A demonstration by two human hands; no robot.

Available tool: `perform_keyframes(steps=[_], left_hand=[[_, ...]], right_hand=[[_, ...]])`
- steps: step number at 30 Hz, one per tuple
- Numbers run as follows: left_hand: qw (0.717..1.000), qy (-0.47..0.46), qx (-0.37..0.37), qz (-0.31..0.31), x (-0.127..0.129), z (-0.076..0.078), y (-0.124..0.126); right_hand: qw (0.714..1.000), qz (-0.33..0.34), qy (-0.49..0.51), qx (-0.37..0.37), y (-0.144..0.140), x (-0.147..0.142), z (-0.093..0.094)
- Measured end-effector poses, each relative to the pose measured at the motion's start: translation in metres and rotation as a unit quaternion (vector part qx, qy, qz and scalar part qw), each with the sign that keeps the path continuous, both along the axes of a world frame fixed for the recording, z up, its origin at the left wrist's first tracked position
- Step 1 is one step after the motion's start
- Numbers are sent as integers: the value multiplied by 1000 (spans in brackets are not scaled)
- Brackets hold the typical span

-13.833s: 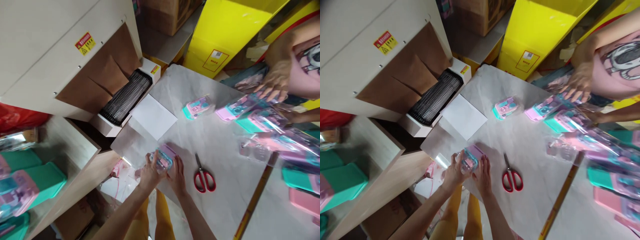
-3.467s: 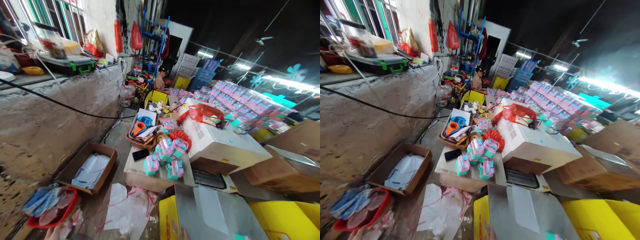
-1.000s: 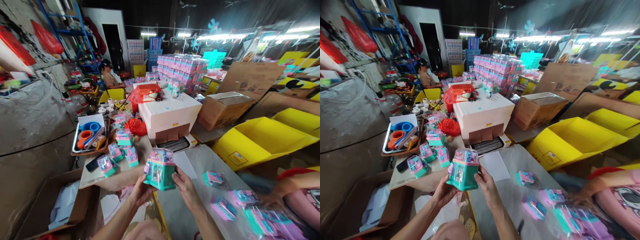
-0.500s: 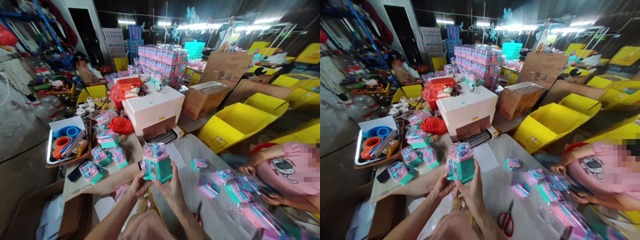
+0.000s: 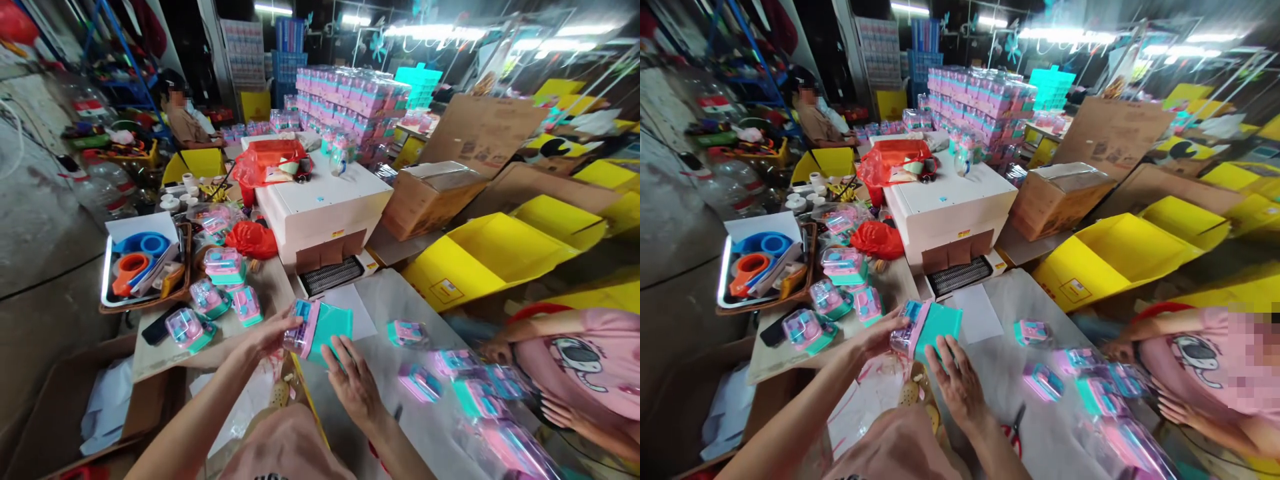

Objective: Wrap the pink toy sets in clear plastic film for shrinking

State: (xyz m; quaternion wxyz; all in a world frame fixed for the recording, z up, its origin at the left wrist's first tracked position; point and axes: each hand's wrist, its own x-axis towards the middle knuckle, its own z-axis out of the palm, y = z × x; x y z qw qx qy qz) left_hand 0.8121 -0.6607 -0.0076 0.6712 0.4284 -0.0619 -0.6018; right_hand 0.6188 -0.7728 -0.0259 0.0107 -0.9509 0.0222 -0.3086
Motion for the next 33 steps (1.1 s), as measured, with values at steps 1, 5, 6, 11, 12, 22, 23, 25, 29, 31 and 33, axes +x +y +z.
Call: perform_keyframes(steps=[1, 5, 6, 11, 12, 22, 23, 25, 29, 31, 33], left_hand=[[1000, -20, 4, 24, -1, 0, -1], [991, -85, 2, 106, -3, -7, -3], [988, -104, 5, 114, -3, -9, -3], [974, -182, 22, 134, 0, -15, 2], [972, -192, 22, 137, 1, -14, 3], [950, -296, 84, 54, 2, 0, 5], [948, -304, 87, 39, 3, 1, 5], [942, -322, 95, 12, 4, 4, 4], [932, -346, 106, 15, 5, 8, 4], [931, -349, 105, 22, 3, 9, 5], [931, -352, 97, 16, -1, 7, 7]], right_hand=[[999, 0, -5, 37, 0, 2, 1], [963, -98, -55, 247, 1, 14, 5], [948, -116, -60, 291, 1, 17, 6], [896, -126, -49, 422, 1, 27, 7], [892, -126, -51, 431, 2, 28, 8], [989, -12, 32, 146, -15, 37, 21], [991, -1, 45, 130, -19, 37, 21], [993, 11, 60, 100, -23, 35, 18], [989, -19, 62, 129, -24, 30, 6], [967, -74, 54, 239, -22, 28, -2], [910, -104, 59, 398, -20, 28, -10]])
